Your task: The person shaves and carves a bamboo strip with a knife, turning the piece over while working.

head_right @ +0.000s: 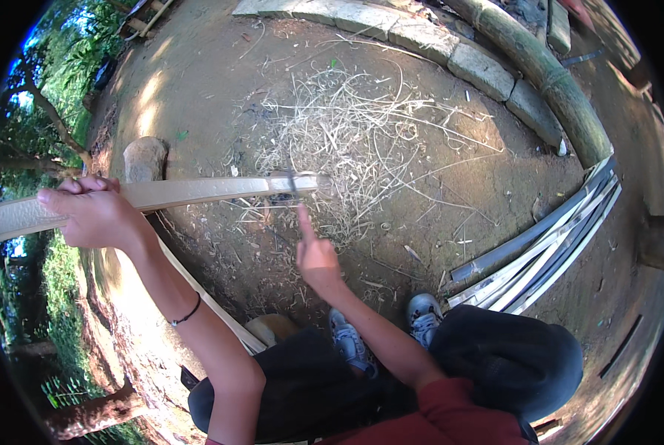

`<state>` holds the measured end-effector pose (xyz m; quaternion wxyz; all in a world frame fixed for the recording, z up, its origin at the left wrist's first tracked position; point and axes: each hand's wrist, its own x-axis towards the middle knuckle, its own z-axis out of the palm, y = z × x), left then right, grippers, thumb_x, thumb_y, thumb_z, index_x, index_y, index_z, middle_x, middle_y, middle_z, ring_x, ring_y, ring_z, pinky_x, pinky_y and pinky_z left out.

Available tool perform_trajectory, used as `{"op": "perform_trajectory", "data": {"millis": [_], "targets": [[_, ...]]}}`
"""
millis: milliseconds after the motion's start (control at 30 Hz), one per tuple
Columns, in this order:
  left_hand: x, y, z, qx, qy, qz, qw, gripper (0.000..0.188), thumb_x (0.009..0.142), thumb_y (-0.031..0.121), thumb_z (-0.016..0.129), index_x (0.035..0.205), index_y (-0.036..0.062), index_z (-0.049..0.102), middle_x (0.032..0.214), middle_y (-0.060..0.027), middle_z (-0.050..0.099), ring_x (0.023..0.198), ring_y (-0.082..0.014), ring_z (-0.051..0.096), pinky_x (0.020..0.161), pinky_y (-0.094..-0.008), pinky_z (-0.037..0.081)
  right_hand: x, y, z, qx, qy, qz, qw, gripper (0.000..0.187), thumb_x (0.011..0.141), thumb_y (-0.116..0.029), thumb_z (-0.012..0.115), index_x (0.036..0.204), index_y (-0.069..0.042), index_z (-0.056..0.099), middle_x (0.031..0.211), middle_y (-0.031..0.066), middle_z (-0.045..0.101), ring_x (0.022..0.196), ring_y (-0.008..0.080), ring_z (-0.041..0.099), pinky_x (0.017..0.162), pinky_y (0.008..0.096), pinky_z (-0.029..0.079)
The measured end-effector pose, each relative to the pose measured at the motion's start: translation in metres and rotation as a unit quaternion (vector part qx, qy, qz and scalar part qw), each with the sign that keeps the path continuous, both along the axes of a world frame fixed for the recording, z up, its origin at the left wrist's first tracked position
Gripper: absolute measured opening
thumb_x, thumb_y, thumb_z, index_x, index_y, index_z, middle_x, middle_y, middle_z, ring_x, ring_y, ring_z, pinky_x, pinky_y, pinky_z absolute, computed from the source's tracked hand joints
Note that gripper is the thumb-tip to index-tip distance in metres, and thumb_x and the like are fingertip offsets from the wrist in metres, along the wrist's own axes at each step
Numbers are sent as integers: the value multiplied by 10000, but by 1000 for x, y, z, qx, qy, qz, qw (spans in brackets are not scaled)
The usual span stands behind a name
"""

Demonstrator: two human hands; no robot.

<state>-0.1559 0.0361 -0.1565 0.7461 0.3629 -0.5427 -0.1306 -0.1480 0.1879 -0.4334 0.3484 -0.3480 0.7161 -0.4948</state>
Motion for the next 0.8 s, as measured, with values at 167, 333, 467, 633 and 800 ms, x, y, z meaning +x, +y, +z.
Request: {"op": "perform_trajectory", "data": {"millis": [167, 333, 467, 633, 800], "targets": [[1, -4, 2, 0, 24, -20, 1000, 498, 1061, 415, 447, 701, 69, 450, 539, -3, 414, 422, -98, 426, 387, -251, 378, 0, -6, 15, -35, -1, -49, 998, 760, 871, 4, 552, 1561, -71, 242, 607, 225, 604, 543, 376, 631, 589, 468, 515], [-5, 2, 0, 10, 3, -11, 1000, 493, 1065, 422, 420, 734, 60, 468, 549, -20, 433, 458, -123, 419, 432, -269, 354, 4, -5, 79, -182, -5, -71, 981, 728, 881, 20, 541, 1553, -111, 296, 647, 222, 595, 499, 281, 606, 536, 358, 482], [-8, 6, -2, -4, 2, -30, 1000, 486, 1066, 405, 424, 718, 67, 458, 542, -28, 440, 459, -117, 418, 426, -267, 359, -5, -1, 34, -101, 62, -26, 993, 713, 883, 24, 524, 1549, -107, 306, 632, 222, 589, 497, 283, 606, 531, 360, 475], [-20, 7, 9, 18, 28, -44, 998, 506, 1062, 418, 424, 705, 61, 457, 537, -23, 435, 456, -103, 423, 400, -259, 374, -17, 3, -7, -12, 17, -34, 999, 703, 865, 46, 516, 1533, -55, 323, 632, 242, 616, 566, 347, 667, 598, 436, 528], [-14, 1, 2, -3, -12, -30, 999, 514, 1062, 420, 421, 695, 62, 463, 535, -18, 435, 448, -105, 420, 396, -265, 378, -14, 2, 58, -113, -25, -59, 992, 692, 882, 40, 516, 1537, -58, 313, 602, 212, 582, 510, 290, 618, 557, 395, 496]]}}
